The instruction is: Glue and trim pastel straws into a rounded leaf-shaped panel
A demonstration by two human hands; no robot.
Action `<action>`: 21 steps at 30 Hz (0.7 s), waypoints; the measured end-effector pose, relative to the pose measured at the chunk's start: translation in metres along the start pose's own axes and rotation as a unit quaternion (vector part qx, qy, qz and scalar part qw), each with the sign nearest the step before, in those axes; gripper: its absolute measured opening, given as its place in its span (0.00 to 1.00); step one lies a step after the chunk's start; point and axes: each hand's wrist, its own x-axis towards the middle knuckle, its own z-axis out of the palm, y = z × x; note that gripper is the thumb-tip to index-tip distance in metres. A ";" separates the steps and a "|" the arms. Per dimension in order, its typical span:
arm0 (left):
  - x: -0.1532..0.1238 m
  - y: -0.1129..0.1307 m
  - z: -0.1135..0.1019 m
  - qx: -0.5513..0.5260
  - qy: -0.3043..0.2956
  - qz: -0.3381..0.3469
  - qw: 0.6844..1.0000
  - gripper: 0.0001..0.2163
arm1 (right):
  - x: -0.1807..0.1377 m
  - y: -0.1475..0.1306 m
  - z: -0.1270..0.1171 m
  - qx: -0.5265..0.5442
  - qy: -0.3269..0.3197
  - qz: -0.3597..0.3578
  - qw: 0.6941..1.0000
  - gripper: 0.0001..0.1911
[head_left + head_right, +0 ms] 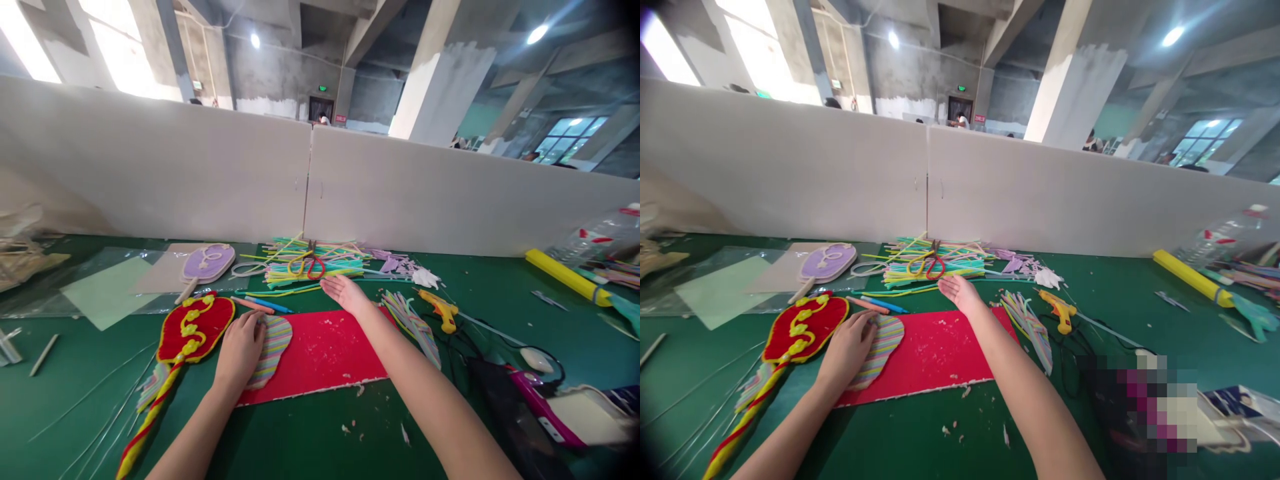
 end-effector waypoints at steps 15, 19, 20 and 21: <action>0.000 0.003 -0.002 0.015 -0.001 0.004 1.000 0.17 | 0.019 -0.031 -0.082 -0.022 0.174 -0.035 0.984 0.18; 0.001 0.002 -0.002 0.009 -0.006 0.003 1.000 0.17 | 0.011 -0.037 -0.100 -0.023 0.208 -0.054 0.976 0.18; 0.001 0.002 -0.002 0.008 -0.007 0.002 1.000 0.17 | 0.010 -0.036 -0.099 -0.021 0.203 -0.057 0.977 0.18; 0.001 0.001 -0.002 0.007 -0.006 0.002 1.000 0.17 | 0.010 -0.034 -0.094 -0.018 0.191 -0.056 0.980 0.17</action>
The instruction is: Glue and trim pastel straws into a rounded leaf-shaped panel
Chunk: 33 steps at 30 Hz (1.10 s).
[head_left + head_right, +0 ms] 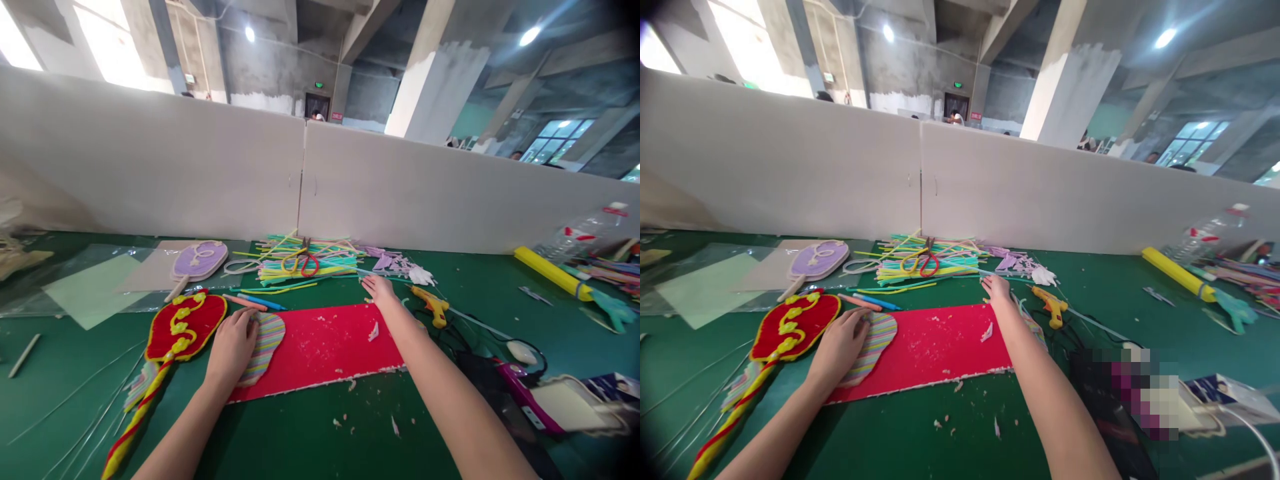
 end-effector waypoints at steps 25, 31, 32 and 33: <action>0.009 -0.029 -0.016 -0.090 -0.012 -0.057 0.994 0.17 | -0.114 0.040 0.038 -0.014 -0.297 0.065 0.952 0.09; 0.012 -0.023 -0.022 -0.302 -0.037 -0.134 0.943 0.18 | -0.120 0.057 0.028 0.019 -0.276 0.066 0.959 0.07; 0.011 -0.019 -0.022 -0.345 -0.049 -0.159 0.924 0.20 | -0.113 0.055 0.019 0.031 -0.246 0.043 0.968 0.07; 0.010 -0.015 -0.021 -0.385 -0.061 -0.180 0.903 0.21 | -0.107 0.052 0.010 0.042 -0.216 0.021 0.975 0.07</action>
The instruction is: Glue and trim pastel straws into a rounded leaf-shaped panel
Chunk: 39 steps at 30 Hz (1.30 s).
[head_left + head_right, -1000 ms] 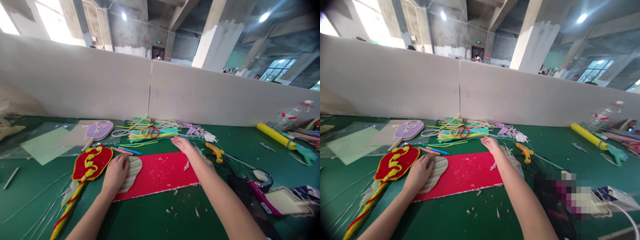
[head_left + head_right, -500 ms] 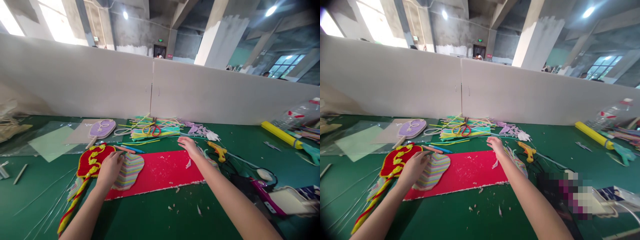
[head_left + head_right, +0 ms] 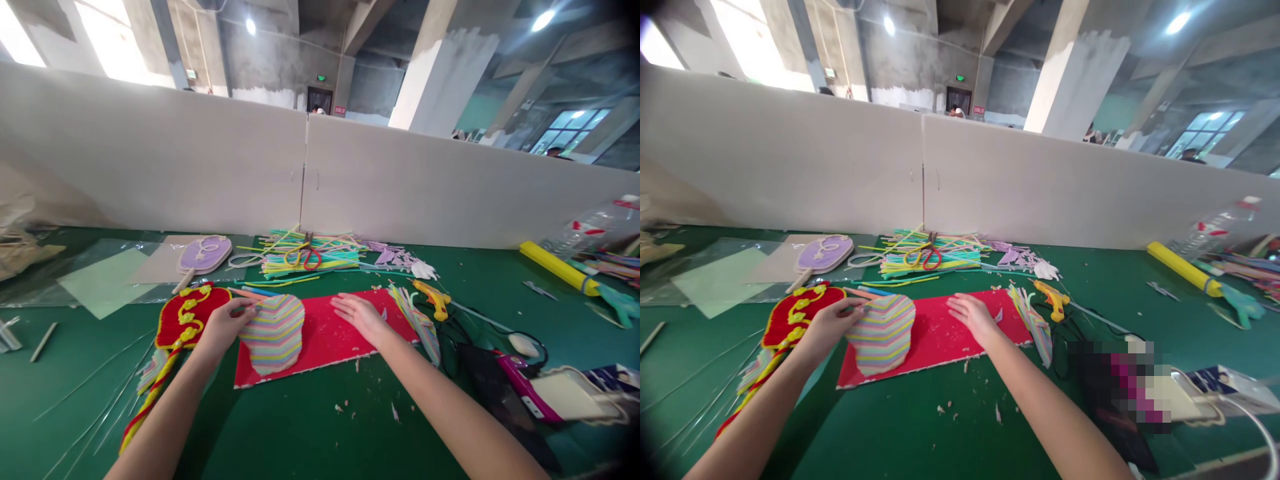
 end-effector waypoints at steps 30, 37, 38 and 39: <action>-0.005 -0.009 0.072 0.048 -0.008 0.093 0.994 0.14 | 0.018 -0.052 -0.064 -0.045 0.156 -0.120 0.979 0.07; -0.003 -0.008 0.065 0.055 -0.003 0.094 0.994 0.13 | -0.026 -0.014 -0.052 -0.116 0.010 0.004 0.993 0.09; -0.004 -0.007 0.065 0.057 -0.003 0.094 0.994 0.13 | -0.024 -0.019 -0.062 -0.117 0.036 -0.012 0.992 0.08; -0.004 -0.006 0.065 0.059 -0.002 0.095 0.994 0.13 | -0.020 -0.026 -0.073 -0.120 0.068 -0.032 0.990 0.07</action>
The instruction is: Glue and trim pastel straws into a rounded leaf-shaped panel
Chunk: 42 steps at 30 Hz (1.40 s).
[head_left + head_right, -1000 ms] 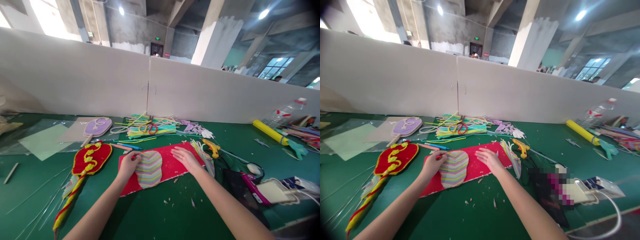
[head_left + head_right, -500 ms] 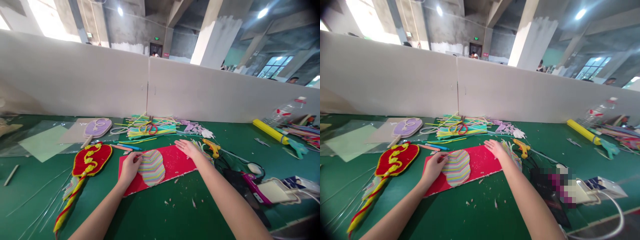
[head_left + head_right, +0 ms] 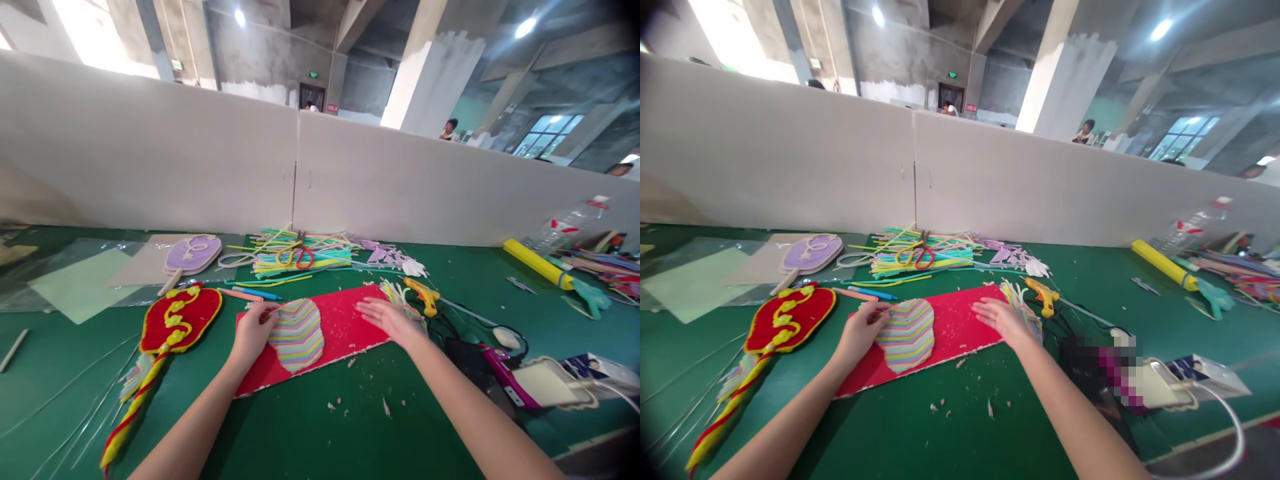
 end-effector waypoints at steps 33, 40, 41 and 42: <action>0.011 -0.011 -0.035 0.036 0.033 -0.055 0.997 0.17 | 0.007 0.008 0.053 -0.438 0.020 -0.293 0.850 0.21; 0.007 -0.010 -0.031 0.039 0.032 -0.042 0.998 0.15 | 0.034 0.014 0.049 -0.465 -0.065 -0.249 0.847 0.27; 0.007 -0.010 -0.031 0.038 0.032 -0.041 0.998 0.15 | 0.038 0.014 0.040 -0.464 -0.033 -0.240 0.852 0.28; 0.007 -0.010 -0.031 0.039 0.030 -0.040 0.998 0.15 | 0.040 0.012 0.029 -0.463 -0.005 -0.233 0.855 0.30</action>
